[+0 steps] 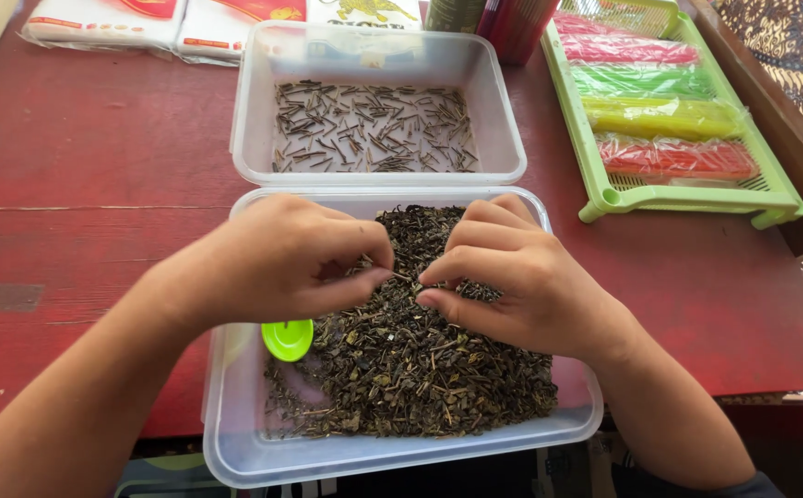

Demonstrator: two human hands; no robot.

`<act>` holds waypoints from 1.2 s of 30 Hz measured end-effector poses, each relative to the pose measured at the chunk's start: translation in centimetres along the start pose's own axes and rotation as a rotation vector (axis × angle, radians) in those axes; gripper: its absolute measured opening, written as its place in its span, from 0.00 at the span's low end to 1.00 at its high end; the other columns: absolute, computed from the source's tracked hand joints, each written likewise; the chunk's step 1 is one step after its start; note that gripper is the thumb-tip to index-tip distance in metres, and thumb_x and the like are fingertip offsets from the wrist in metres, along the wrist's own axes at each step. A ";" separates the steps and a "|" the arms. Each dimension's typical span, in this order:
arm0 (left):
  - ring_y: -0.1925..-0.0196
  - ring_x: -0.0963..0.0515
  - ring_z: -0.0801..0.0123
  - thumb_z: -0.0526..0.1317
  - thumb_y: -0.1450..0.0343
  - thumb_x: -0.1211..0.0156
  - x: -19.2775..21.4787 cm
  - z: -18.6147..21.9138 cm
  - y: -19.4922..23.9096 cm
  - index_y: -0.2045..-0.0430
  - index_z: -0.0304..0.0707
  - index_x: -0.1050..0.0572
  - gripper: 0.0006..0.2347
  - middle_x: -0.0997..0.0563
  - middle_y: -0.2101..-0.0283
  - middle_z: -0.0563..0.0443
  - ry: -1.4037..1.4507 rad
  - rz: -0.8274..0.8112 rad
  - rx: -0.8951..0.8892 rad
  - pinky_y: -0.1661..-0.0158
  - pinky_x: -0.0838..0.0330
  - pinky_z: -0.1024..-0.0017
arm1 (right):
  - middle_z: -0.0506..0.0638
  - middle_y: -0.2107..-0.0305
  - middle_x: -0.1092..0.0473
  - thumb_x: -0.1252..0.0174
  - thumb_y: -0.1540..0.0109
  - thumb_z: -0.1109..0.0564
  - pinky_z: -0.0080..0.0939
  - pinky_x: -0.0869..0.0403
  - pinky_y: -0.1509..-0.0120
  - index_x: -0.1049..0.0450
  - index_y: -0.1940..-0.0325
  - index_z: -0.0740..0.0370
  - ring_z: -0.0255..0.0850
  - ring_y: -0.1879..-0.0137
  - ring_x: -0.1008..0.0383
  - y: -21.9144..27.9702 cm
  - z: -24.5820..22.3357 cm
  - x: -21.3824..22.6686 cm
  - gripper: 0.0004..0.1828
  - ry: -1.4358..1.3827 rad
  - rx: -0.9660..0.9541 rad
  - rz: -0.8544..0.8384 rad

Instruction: The person uses a green plastic spoon to scoop and spread dried herbs in a clear plastic container. They then use their hands to pick through the herbs, separating small pieces and transferring them into a second container.

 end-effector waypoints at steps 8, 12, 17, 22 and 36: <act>0.74 0.22 0.78 0.50 0.33 0.38 3.1 -0.9 1.1 0.73 0.67 0.13 0.06 0.18 0.80 0.68 -0.092 -0.622 0.580 0.65 0.28 0.75 | 0.44 0.72 0.33 0.39 0.34 0.56 0.42 0.40 0.52 0.24 0.62 0.59 0.41 0.64 0.38 0.0 0.1 -0.1 0.05 -0.032 -0.017 -0.008; 0.73 0.26 0.82 0.48 0.36 0.36 3.4 -0.9 1.5 0.79 0.66 0.12 0.06 0.21 0.78 0.71 -0.072 -0.702 0.580 0.65 0.31 0.78 | 0.44 0.72 0.33 0.40 0.34 0.56 0.42 0.40 0.53 0.24 0.62 0.59 0.42 0.64 0.39 0.0 0.2 0.0 0.05 -0.035 -0.021 -0.017; 0.73 0.26 0.83 0.50 0.37 0.33 3.2 -1.4 2.3 0.79 0.68 0.12 0.04 0.20 0.77 0.75 -0.104 -0.741 0.536 0.53 0.35 0.80 | 0.46 0.70 0.33 0.41 0.33 0.55 0.43 0.38 0.50 0.24 0.60 0.59 0.43 0.61 0.37 -0.1 0.2 -0.1 0.06 -0.047 -0.009 -0.058; 0.76 0.28 0.81 0.48 0.40 0.34 3.1 -1.5 2.4 0.84 0.62 0.14 0.03 0.23 0.80 0.72 -0.100 -0.702 0.482 0.59 0.32 0.81 | 0.47 0.65 0.31 0.57 0.29 0.52 0.46 0.39 0.50 0.23 0.57 0.61 0.43 0.59 0.39 -0.3 -0.4 0.3 0.17 -0.158 -0.008 -0.178; 0.75 0.26 0.78 0.51 0.36 0.35 3.2 -0.7 1.3 0.70 0.71 0.12 0.07 0.26 0.81 0.65 -0.073 -0.650 0.559 0.66 0.32 0.74 | 0.48 0.64 0.35 0.38 0.38 0.58 0.46 0.33 0.46 0.20 0.60 0.55 0.45 0.55 0.36 1.2 -0.9 1.9 0.03 -0.229 -0.003 -0.391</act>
Point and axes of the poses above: each hand's wrist, its own y-axis away from the middle knuckle, its own x-axis out of the back of the hand, z = x × y, the point moved 3 cm from there along -y, towards the middle knuckle
